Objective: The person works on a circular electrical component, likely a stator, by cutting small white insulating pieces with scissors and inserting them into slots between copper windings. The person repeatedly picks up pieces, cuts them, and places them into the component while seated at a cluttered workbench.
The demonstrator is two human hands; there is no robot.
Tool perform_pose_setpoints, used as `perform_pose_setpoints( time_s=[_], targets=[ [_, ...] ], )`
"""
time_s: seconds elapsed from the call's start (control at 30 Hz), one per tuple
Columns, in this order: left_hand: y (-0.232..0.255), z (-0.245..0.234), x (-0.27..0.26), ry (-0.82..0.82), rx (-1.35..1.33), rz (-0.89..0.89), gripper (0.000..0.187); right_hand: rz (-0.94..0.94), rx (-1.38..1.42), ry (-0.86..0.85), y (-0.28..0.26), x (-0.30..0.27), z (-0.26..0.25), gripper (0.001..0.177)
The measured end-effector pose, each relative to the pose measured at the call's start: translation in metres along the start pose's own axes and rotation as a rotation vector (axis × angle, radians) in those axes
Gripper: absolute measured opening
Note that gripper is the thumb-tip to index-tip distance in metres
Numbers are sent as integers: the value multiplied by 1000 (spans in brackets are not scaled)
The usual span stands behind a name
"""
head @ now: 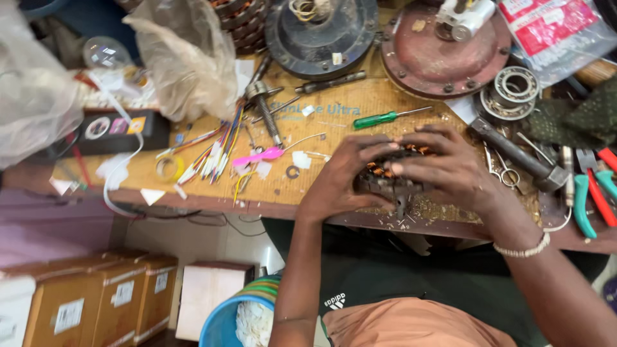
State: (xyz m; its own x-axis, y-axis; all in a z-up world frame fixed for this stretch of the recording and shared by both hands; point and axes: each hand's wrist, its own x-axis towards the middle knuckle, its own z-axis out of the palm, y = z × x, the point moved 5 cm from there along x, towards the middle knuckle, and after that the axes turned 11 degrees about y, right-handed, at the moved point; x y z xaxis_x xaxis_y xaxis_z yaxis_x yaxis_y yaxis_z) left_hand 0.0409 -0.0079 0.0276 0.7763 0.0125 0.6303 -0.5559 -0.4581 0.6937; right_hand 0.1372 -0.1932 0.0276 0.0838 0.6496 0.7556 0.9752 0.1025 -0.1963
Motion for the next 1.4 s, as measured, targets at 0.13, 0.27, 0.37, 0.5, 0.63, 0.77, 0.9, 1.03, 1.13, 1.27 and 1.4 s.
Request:
perform_pose_setpoints(
  time_s=[0.13,0.27,0.37,0.5,0.63,0.77,0.9,1.03,1.13,1.27,1.4],
  targets=[
    [-10,14,-4,-31,181,-19,81,187,15,-31,11,1,0,70],
    [-7,18,2,-2,146,-102,80,316,65,-81,16,17,-8,71],
    [0,21,1,27,172,-130,81,387,112,-164,15,31,-15,73],
    [-6,23,-1,71,157,-128,75,481,159,-195,10,28,-23,70],
    [-1,25,1,71,246,-86,70,455,-92,-89,2,6,-42,65],
    [16,29,15,88,259,-80,78,621,-87,200,-21,-39,-85,42],
    [16,37,40,-161,354,102,83,790,107,419,-34,-73,-99,27],
    [1,46,49,-212,88,108,76,738,53,356,-43,-71,-95,25],
    [-13,56,49,-171,-109,-49,79,735,-22,306,-46,-57,-87,22],
    [-30,71,41,30,-335,-401,92,618,-36,269,-51,-32,-78,25],
    [-44,77,34,428,-503,-667,80,506,-132,284,-49,-6,-79,25]
  ],
)
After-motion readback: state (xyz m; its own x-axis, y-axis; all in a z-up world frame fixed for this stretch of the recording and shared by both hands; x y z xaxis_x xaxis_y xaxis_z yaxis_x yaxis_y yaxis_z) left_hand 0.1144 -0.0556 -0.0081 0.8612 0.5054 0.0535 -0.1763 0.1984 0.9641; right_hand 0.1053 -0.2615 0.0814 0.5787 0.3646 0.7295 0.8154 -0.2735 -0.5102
